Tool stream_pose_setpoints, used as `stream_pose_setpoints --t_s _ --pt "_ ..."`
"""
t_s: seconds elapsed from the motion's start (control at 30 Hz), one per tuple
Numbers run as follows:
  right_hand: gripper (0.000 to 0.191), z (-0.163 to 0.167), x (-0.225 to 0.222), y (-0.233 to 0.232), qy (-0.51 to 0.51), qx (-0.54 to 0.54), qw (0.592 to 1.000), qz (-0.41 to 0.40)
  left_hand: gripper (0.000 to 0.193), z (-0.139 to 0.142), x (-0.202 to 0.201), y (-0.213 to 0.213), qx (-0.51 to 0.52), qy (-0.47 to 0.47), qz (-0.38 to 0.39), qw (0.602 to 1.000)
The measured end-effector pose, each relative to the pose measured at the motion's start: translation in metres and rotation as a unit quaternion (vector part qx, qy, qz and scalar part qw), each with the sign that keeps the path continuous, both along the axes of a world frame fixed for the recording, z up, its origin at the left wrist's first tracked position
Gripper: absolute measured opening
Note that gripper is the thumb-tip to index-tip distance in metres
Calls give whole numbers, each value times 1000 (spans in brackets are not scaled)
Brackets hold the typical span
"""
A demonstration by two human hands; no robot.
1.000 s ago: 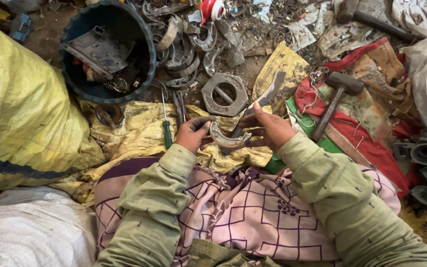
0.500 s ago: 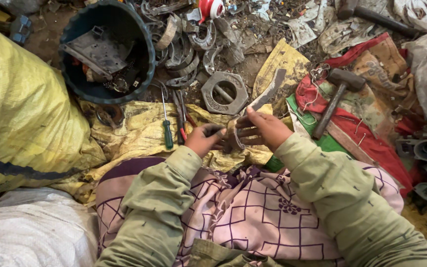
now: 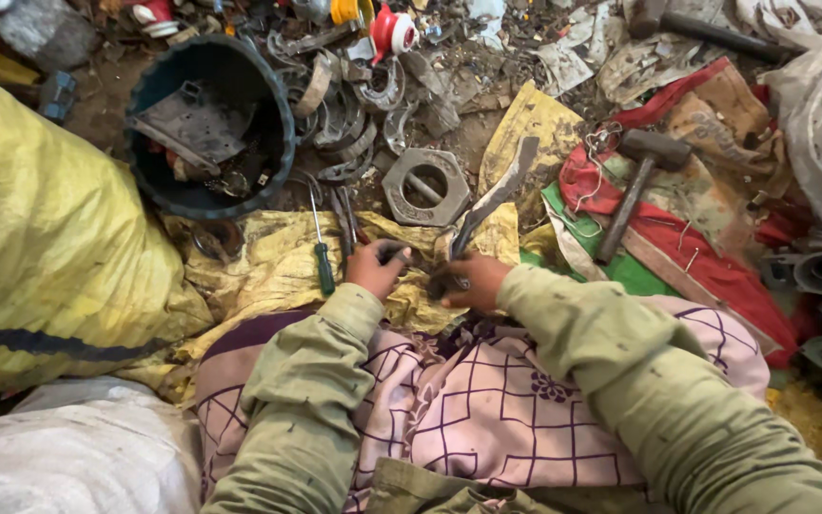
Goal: The person sits on the ground and uses a hammer and a metal rod to repeatedly strike a curved metal piece placed on a yellow tarp. The person adjusts the metal piece and continues hammering it throughout the clip.
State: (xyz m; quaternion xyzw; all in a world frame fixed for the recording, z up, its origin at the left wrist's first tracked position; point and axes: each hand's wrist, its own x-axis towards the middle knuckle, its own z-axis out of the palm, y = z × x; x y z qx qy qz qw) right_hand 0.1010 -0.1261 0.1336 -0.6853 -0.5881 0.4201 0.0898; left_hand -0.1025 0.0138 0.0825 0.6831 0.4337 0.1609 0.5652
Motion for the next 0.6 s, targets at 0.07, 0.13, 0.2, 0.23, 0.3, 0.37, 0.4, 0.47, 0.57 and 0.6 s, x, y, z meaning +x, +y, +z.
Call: stream_pose_setpoints --t_s 0.07,0.13,0.2,0.23,0.3,0.37,0.4,0.47,0.57,0.6 --pt "64 -15 -4 -3 -31 -1 999 10 28 -5 -2 0 4 -18 4 1000" --pt "63 -30 -1 -2 -19 22 1000 9 27 -11 -4 1 -13 -32 12 999" --pt "58 -42 7 2 37 67 997 -2 27 -16 -5 2 -52 -41 23 998" --pt "55 -47 12 5 65 25 997 -40 27 -17 -6 3 -65 -58 28 996" --pt "53 -51 20 11 124 -61 984 -116 28 -18 -6 5 -91 -92 36 991" --pt "51 -47 24 16 109 -16 980 -168 31 -14 -6 6 -81 -124 41 988" --pt "51 -43 24 18 102 6 976 -193 34 -10 -5 6 -77 -140 43 986" --pt "49 -31 23 19 279 51 926 -250 39 -1 -4 6 -93 -187 35 977" --pt "57 -9 19 20 407 20 863 -298 44 14 -3 4 -102 -179 12 979" --pt "61 -2 18 20 427 -7 849 -312 45 19 -3 3 -105 -162 1 981"
